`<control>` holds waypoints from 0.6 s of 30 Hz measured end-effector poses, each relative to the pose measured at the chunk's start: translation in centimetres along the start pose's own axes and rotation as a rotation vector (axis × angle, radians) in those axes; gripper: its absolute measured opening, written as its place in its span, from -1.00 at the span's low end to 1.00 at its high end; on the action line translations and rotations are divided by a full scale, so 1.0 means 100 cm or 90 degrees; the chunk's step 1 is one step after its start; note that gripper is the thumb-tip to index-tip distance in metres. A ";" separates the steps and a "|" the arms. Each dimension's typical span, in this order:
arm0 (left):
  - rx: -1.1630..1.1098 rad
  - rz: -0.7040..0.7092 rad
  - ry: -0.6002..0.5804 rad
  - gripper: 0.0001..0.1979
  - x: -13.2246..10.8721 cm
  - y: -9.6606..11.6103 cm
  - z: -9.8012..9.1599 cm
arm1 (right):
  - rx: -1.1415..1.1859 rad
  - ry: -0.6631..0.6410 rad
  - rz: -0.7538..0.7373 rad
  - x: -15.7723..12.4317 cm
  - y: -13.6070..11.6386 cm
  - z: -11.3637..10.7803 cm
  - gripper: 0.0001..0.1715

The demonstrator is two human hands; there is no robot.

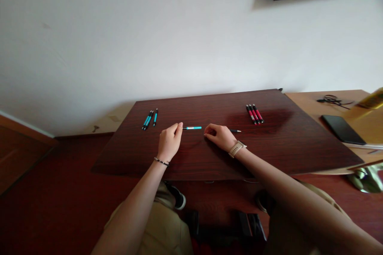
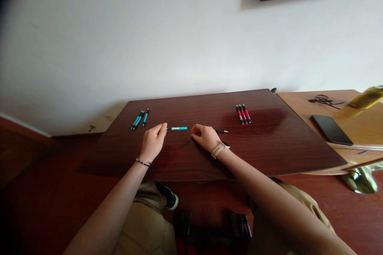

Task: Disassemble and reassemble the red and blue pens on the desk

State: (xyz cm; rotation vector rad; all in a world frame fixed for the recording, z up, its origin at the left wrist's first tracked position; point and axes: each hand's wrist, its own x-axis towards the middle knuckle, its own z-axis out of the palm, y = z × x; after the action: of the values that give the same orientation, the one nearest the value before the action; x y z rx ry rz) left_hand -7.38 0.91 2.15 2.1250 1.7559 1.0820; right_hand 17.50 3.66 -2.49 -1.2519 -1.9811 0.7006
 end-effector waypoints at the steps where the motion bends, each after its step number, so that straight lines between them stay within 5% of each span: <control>1: 0.000 0.004 -0.003 -0.51 0.000 0.000 0.001 | 0.005 -0.010 -0.010 0.000 0.000 0.000 -0.98; 7: 0.006 0.013 -0.018 -0.51 -0.001 0.000 0.002 | -0.081 -0.004 -0.105 0.000 0.003 -0.001 -0.97; 18: 0.034 -0.002 -0.045 -0.52 -0.002 0.003 0.004 | -0.136 0.007 -0.109 -0.001 0.015 -0.002 -0.91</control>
State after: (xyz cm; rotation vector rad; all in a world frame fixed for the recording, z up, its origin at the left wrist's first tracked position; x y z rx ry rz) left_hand -6.84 0.74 1.94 2.1625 1.7744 0.9585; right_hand 18.58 4.16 -3.52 -1.1847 -2.1683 0.4054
